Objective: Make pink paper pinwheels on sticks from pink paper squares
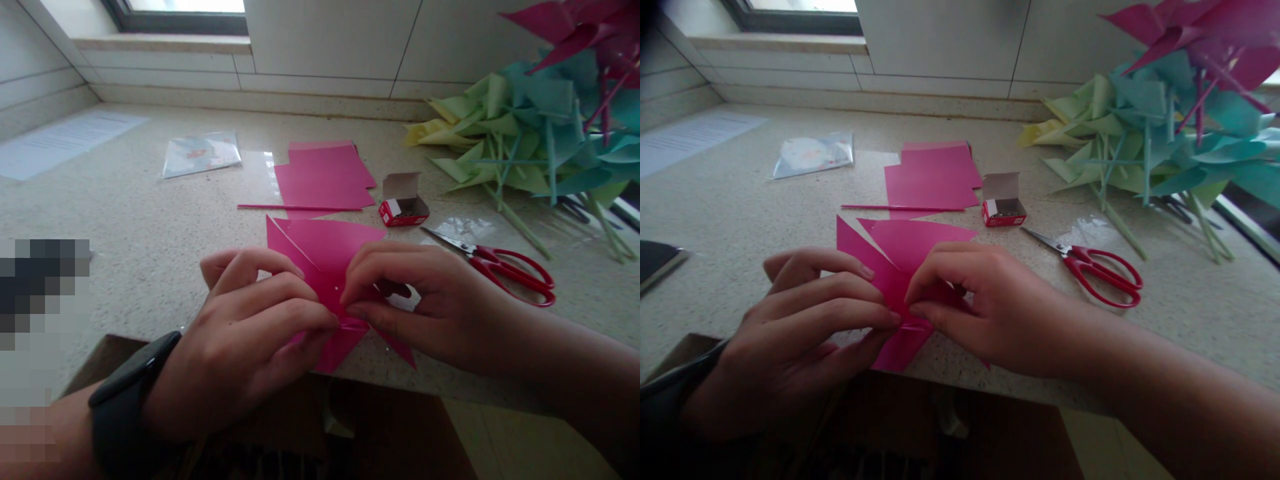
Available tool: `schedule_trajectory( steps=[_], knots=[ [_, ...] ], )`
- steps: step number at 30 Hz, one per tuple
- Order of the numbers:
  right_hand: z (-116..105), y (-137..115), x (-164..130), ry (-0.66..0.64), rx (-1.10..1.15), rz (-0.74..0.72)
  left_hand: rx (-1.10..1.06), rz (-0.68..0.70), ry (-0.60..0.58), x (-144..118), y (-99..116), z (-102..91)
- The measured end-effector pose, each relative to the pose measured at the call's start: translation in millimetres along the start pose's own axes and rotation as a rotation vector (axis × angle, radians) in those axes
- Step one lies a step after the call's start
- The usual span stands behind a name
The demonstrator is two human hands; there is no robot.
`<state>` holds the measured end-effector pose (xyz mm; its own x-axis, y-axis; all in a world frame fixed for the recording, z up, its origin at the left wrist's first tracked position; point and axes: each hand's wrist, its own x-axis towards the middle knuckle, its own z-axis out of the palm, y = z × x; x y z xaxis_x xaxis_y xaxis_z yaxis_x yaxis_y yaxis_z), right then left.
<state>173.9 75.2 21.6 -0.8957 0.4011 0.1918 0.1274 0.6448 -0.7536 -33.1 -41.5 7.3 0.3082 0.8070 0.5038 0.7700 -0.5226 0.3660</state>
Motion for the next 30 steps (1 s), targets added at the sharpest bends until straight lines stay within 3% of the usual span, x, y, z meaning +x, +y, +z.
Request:
schedule_trajectory(
  steps=[30],
  knots=[
    [0.5,-3.8,-1.3,-0.038,0.045,-0.01,0.011,0.012,0.002,-0.6,-2.6,0.8]
  ],
)
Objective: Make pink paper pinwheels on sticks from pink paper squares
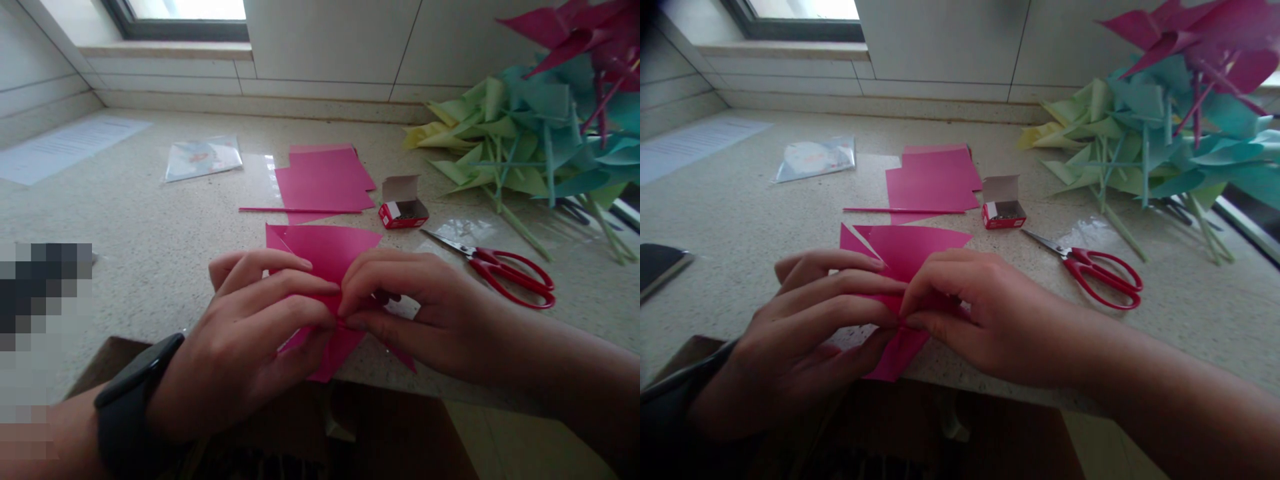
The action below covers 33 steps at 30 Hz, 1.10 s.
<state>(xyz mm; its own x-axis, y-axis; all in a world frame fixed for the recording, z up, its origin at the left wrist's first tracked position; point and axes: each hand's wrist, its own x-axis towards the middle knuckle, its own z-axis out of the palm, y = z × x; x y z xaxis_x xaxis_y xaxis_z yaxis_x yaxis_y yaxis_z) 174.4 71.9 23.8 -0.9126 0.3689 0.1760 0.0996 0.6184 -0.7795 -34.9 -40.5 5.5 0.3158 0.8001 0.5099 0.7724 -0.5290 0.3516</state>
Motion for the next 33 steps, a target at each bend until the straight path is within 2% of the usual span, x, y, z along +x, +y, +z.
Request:
schedule_trajectory(
  steps=[13,23,30,33],
  knots=[
    [0.6,-3.5,-2.1,0.02,-0.033,0.026,-0.038,-0.045,0.017,-0.5,2.5,1.2],
    [5.8,3.0,-2.1,0.053,-0.04,0.016,-0.038,-0.064,0.053,-0.2,2.8,1.9],
    [6.1,3.3,-2.5,0.106,-0.055,-0.025,0.103,-0.146,0.109,0.0,5.9,5.2],
    [6.5,3.2,-1.6,0.127,-0.093,-0.056,0.076,-0.152,0.093,-0.6,5.4,5.4]
  ],
)
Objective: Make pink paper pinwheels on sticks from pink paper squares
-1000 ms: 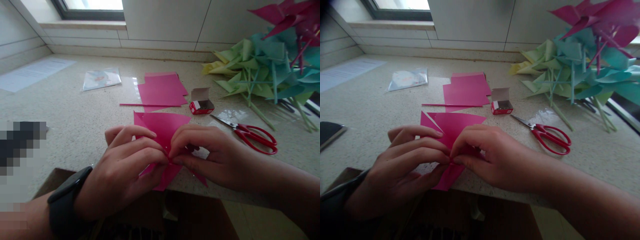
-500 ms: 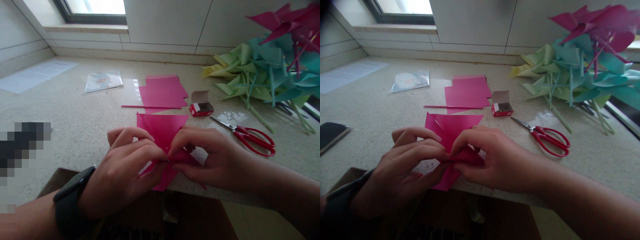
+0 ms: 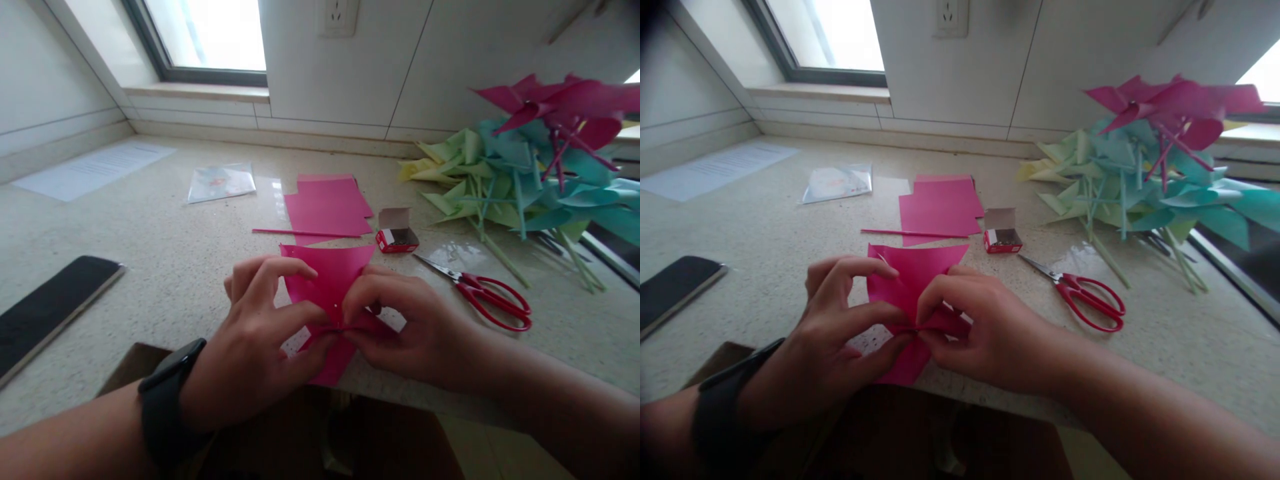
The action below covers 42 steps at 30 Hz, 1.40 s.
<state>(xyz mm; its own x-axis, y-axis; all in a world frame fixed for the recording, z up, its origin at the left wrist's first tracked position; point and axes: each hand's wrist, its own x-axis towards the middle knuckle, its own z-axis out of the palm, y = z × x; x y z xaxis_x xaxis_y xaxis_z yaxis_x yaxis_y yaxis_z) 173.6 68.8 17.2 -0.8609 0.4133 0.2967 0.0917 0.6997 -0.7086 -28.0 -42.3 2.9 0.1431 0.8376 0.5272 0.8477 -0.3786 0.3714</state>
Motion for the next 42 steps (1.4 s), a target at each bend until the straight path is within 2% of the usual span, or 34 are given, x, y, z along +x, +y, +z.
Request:
schedule_trajectory(
  steps=[6,9,11,13,16,18,22,25,28,34,37,40,42],
  knots=[
    [-3.7,-1.6,0.2,0.024,-0.04,-0.024,-0.072,-0.01,-0.046,1.0,-3.0,0.7],
    [-9.3,-0.2,4.6,0.194,-0.102,-0.044,-0.115,0.006,-0.072,1.0,-4.1,0.7],
    [-13.3,0.1,10.3,0.32,-0.22,-0.047,-0.151,0.014,-0.097,0.8,-4.4,-0.2],
    [-16.9,-1.8,17.6,0.356,-0.373,-0.029,-0.187,0.019,-0.133,0.7,-4.8,-1.8],
    [-21.2,-8.4,30.6,0.249,-0.537,0.043,-0.232,0.045,-0.181,1.9,-5.7,-4.4],
    [-22.7,-12.6,40.4,0.128,-0.548,0.134,-0.253,0.071,-0.208,3.2,-6.5,-5.2],
    [-22.6,-11.7,61.1,-0.139,-0.458,0.3,-0.276,0.09,-0.245,4.3,-8.5,-4.5],
    [-22.4,-2.6,71.9,-0.245,-0.322,0.296,-0.287,0.104,-0.238,3.3,-9.9,-3.5],
    [-24.6,8.0,73.4,-0.294,-0.146,0.317,-0.294,0.105,-0.237,1.0,-10.6,-2.7],
    [-29.2,24.0,56.7,-0.195,0.044,0.327,-0.194,-0.016,-0.101,-3.1,-10.7,-1.5],
    [-27.6,29.3,49.1,-0.067,0.046,0.278,-0.234,-0.068,-0.146,-1.1,-11.9,0.2],
    [-25.2,32.8,43.9,0.088,-0.101,0.204,-0.298,-0.087,-0.208,3.3,-14.0,2.2],
    [-23.4,34.8,40.9,0.138,-0.161,0.191,-0.321,-0.104,-0.217,6.4,-15.3,3.1]
  ],
)
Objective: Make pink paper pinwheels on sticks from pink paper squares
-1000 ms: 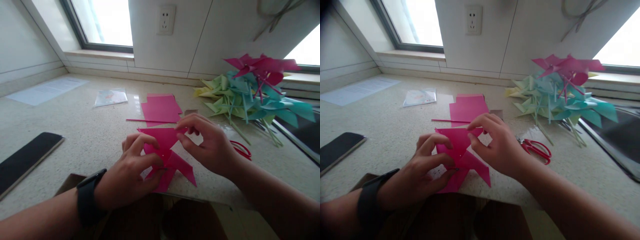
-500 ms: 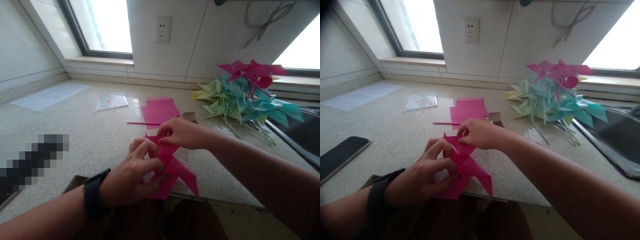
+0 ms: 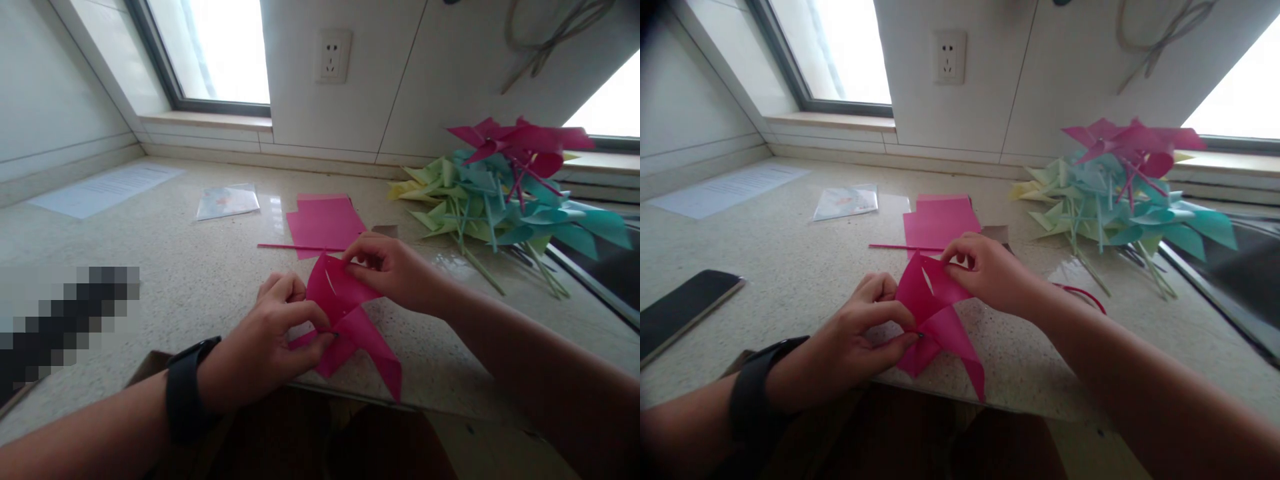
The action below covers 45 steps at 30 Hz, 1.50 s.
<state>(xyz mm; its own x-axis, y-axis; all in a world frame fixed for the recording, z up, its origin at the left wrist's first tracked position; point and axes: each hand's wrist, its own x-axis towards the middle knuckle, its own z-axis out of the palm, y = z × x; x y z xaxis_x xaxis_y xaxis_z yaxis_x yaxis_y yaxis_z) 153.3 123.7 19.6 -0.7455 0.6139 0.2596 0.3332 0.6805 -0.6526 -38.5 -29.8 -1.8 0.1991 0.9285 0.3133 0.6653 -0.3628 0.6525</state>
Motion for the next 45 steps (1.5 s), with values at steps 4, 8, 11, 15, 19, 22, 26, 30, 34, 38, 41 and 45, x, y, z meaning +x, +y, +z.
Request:
schedule_trajectory(
  steps=[4,8,11,15,19,22,26,30,34,38,41,45],
  knots=[
    [4.4,4.6,-5.7,0.001,0.051,0.109,-0.068,-0.04,-0.038,4.5,-0.7,-1.9],
    [7.0,2.8,-12.0,0.035,0.061,0.126,-0.079,-0.051,-0.053,5.1,-0.3,-3.0],
    [5.6,-4.7,-16.5,0.039,0.077,0.14,-0.069,-0.023,-0.044,4.2,-0.4,-2.6],
    [0.4,-17.8,-20.9,0.049,0.023,0.102,-0.055,0.014,-0.033,2.7,0.4,-2.2],
    [-3.9,-29.2,-24.7,0.049,-0.032,0.076,-0.008,0.012,-0.003,1.0,4.6,-2.2],
    [-4.1,-34.2,-28.2,0.082,-0.03,0.062,0.042,0.013,0.008,0.1,8.4,-2.0],
    [-1.3,-36.3,-31.8,0.089,0.001,0.064,0.092,0.046,0.036,-0.2,11.9,-2.1],
    [2.0,-36.5,-32.1,0.084,0.025,0.087,0.112,0.084,0.078,-0.6,13.7,-2.7],
    [5.3,-37.5,-33.8,0.124,0.082,0.108,0.151,0.118,0.086,-3.1,13.1,-2.5],
    [10.7,-39.0,-38.8,0.206,0.171,0.159,0.224,0.168,0.107,-7.3,13.4,-1.6],
    [14.0,-41.5,-41.4,0.223,0.225,0.177,0.271,0.194,0.133,-8.9,14.9,-1.6],
    [14.4,-46.2,-43.2,0.181,0.209,0.149,0.291,0.215,0.165,-8.7,15.4,-1.4]
  ],
)
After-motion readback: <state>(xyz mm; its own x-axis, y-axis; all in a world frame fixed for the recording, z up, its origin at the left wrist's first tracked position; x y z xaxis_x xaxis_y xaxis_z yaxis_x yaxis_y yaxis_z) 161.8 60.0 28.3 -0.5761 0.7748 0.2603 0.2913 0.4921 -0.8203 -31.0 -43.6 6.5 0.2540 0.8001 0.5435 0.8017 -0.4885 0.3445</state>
